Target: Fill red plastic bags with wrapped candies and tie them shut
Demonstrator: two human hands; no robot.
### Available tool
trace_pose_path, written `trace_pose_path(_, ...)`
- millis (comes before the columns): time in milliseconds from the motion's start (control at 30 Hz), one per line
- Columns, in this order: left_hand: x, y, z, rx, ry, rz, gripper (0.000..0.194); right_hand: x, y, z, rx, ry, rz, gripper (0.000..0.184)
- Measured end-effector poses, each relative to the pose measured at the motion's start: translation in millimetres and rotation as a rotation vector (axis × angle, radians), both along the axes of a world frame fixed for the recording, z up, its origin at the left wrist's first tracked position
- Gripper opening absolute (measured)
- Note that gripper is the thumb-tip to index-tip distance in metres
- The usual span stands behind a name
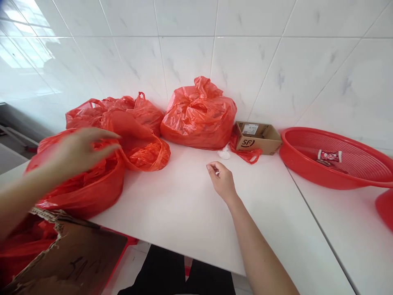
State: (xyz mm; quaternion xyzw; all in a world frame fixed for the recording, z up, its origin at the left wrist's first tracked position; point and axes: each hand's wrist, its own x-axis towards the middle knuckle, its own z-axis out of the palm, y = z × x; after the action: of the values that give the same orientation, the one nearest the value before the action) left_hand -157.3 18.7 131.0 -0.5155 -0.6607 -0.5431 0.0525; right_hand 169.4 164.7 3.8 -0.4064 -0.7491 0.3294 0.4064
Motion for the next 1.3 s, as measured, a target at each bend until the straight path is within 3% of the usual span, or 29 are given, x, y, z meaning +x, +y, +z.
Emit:
trace_pose_path(67,2,30,-12.4,-0.152,0.006,-0.007,0.035,1,1,-3.0,0.014,-0.039,0.026,0.029)
trace_pose_path(133,-2,57,-12.1,-0.198,-0.02,0.028,0.038,3,1,-4.5,0.03,-0.082,0.057,0.028)
trace_pose_path(200,-16,73,6.4,-0.133,-0.062,0.099,0.033,4,1,-3.9,0.036,-0.1,0.067,0.028)
trace_pose_path(267,-33,78,37.2,0.0,-0.113,0.185,0.024,5,0,-1.1,0.035,-0.09,0.063,0.028)
trace_pose_path(333,-44,77,66.8,0.163,-0.194,0.236,0.029,4,-3,3.3,0.037,-0.07,0.069,0.027)
trace_pose_path(400,-36,76,81.6,0.268,-0.295,0.222,0.036,2,-6,8.8,0.036,-0.034,0.078,0.026)
trace_pose_path(433,-23,77,81.1,0.286,-0.345,0.173,0.036,1,-7,12.1,0.025,0.0,0.076,0.026)
trace_pose_path(500,18,81,65.1,0.242,-0.414,0.006,0.033,1,-9,20.1,-0.032,0.125,0.067,0.029)
trace_pose_path(567,72,85,36.3,0.158,-0.543,-0.314,0.032,4,-10,30.2,-0.141,0.32,0.084,0.038)
trace_pose_path(700,166,86,-24.6,-0.227,-0.537,-0.671,0.044,19,-14,51.1,-0.388,0.649,0.258,0.049)
trace_pose_path(767,188,87,-49.7,-0.332,-0.569,-0.727,0.05,28,-15,56.1,-0.458,0.654,0.365,0.045)
trace_pose_path(833,194,91,-71.6,-0.353,-0.688,-0.71,0.053,40,-12,54.7,-0.503,0.644,0.383,0.038)
trace_pose_path(967,176,99,-106.9,-0.359,-0.905,-0.595,0.055,79,8,39.1,-0.485,0.8,0.098,0.034)
trace_pose_path(1067,162,99,-119.3,-0.427,-0.885,-0.507,0.052,112,21,28.9,-0.437,0.848,-0.049,0.035)
trace_pose_path(1167,168,89,-112.6,-0.342,-0.812,-0.368,0.042,125,19,27.6,-0.371,0.754,-0.145,0.034)
trace_pose_path(1233,188,79,-101.4,-0.212,-0.566,-0.36,0.031,119,12,32.4,-0.342,0.591,-0.159,0.03)
trace_pose_path(1300,216,70,-91.8,-0.106,-0.065,-0.488,0.021,104,2,41.2,-0.31,0.45,-0.103,0.026)
